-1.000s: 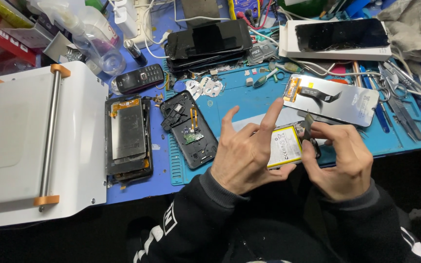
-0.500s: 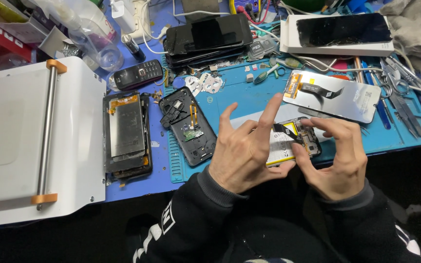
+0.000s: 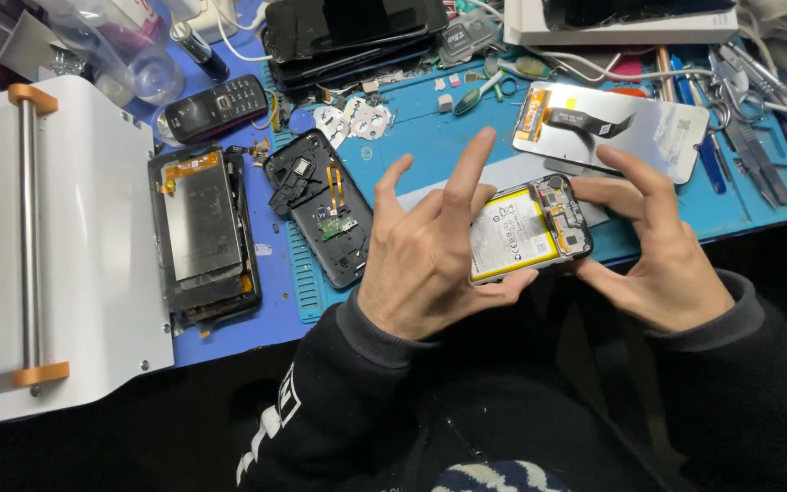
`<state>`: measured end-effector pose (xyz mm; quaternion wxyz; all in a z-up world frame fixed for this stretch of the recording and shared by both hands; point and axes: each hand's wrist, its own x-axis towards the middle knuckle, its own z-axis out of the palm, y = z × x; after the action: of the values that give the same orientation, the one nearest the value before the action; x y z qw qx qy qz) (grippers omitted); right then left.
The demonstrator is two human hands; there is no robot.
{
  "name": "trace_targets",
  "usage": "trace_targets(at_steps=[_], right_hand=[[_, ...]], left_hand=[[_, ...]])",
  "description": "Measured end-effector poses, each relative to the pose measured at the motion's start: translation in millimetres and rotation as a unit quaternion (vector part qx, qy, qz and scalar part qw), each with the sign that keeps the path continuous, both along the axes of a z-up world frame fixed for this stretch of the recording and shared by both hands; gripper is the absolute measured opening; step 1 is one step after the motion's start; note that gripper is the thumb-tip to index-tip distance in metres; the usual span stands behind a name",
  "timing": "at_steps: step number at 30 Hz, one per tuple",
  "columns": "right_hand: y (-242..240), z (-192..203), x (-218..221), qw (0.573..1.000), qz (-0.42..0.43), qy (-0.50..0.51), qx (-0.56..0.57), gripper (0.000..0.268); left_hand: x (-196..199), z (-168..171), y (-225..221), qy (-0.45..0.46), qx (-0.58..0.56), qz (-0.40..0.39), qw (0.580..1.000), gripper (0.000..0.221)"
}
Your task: The person repairs a smartphone at a cluttered workbench. They press a battery and flex cable into an opened phone chassis, align the display assembly, then use tweezers to position a flex cable on a red phone housing and press the screen into place, handling several disassembled phones and parts.
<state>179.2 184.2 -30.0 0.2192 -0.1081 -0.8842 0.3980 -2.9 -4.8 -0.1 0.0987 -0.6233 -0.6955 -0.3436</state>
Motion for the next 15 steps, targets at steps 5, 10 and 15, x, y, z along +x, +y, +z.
trace_targets(at_steps=[5, 10, 15], right_hand=[[-2.6, 3.8, -8.2, 0.999, -0.016, -0.008, 0.049, 0.093], [-7.3, 5.4, -13.3, 0.997, -0.049, 0.008, 0.053, 0.084], [-6.5, 2.3, -12.8, 0.993, -0.066, 0.0, 0.098, 0.065]], left_hand=[[-1.3, -4.1, 1.2, 0.002, 0.01, -0.005, 1.0, 0.112], [-3.6, -5.6, -1.7, -0.003, 0.019, -0.009, 1.0, 0.11], [-6.4, -8.9, -2.5, 0.0, 0.046, -0.007, 0.999, 0.091]])
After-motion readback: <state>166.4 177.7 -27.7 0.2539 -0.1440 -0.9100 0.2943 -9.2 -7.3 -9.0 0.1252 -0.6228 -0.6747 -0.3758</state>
